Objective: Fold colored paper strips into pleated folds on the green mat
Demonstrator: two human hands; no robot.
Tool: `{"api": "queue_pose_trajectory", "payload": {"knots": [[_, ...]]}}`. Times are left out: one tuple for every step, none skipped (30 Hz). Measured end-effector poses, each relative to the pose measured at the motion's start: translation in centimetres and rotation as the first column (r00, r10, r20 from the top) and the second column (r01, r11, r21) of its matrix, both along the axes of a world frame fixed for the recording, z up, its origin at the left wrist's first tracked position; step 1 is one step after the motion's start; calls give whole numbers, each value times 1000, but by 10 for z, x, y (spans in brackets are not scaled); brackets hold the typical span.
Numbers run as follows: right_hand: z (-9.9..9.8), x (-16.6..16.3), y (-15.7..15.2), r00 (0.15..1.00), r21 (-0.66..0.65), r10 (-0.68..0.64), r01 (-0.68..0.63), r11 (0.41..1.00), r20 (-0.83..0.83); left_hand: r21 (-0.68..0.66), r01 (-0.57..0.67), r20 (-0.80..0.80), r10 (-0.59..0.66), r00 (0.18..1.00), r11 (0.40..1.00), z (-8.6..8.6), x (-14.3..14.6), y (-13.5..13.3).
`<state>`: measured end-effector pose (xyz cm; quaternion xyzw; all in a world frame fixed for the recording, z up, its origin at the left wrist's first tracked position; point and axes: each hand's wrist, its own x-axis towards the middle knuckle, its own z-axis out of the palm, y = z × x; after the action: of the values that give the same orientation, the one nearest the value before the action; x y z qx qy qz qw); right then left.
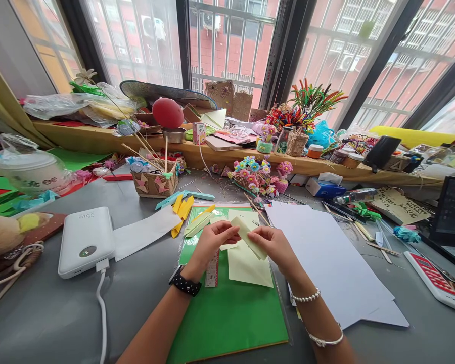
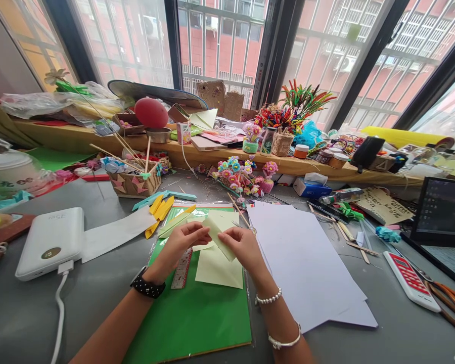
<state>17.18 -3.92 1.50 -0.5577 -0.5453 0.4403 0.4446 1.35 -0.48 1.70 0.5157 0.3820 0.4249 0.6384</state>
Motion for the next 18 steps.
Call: {"api": "queue_pose_trajectory", "payload": {"knots": [[0, -1, 0, 999, -12, -19, 19, 1000, -34, 0, 31, -10, -31, 999, 1000, 0, 1, -1], [0, -2, 0, 998, -22, -32, 30, 999, -61, 3, 50, -19, -50, 999, 999, 0, 1, -2], [0, -3, -1, 996, -28, -34, 32, 999, -80, 9, 55, -23, -55, 998, 998, 0, 2, -2], [0, -3, -1, 996, -29, -26, 24, 999, -90, 16, 44, -20, -44, 999, 999, 0, 2, -3], [0, -3, -1, 995, -29, -10, 7, 1000, -95, 22, 26, -14, -26, 1000, 999, 0, 2, -3], [-1, -3, -1, 996, -29, 14, -16, 999, -94, 29, 5, -6, -5, 1000, 1000, 0, 2, -3], [-1, -3, -1, 995, -30, 37, -40, 999, -90, 37, -14, 0, 14, 1000, 999, 0, 2, -2], [-1, -3, -1, 995, -32, 57, -60, 998, -85, 46, -31, 4, 31, 1000, 998, 0, 2, -2], [-1, -2, -1, 994, -37, 70, -73, 997, -84, 54, -46, 5, 45, 999, 998, 0, 1, -2], [-1, -2, -1, 994, -42, 75, -78, 996, -85, 59, -58, 5, 58, 998, 997, 0, 1, -2], [-1, -2, -1, 994, -46, 72, -76, 996, -88, 61, -68, 4, 68, 998, 996, 0, 1, -1], [-1, -2, -1, 994, -47, 64, -69, 997, -91, 59, -74, 4, 74, 997, 996, 1, 1, -1], [-1, -3, -1, 994, -45, 52, -57, 997, -92, 51, -74, 4, 74, 997, 996, 1, 1, -2], [-1, -3, -1, 995, -43, 40, -44, 998, -90, 39, -68, 4, 68, 998, 997, 1, 1, -2], [-1, -4, -1, 996, -39, 31, -34, 999, -87, 23, -54, 3, 54, 999, 998, 0, 1, -2], [-2, -4, -1, 996, -35, 23, -27, 999, -85, 7, -35, 1, 35, 999, 999, 0, 2, -2], [-2, -5, -1, 996, -33, 19, -22, 999, -87, -6, -14, -3, 14, 1000, 1000, 0, 2, -2], [-2, -5, -1, 996, -34, 17, -21, 999, -92, -13, 3, -6, -3, 1000, 1000, -1, 2, -2]]}}
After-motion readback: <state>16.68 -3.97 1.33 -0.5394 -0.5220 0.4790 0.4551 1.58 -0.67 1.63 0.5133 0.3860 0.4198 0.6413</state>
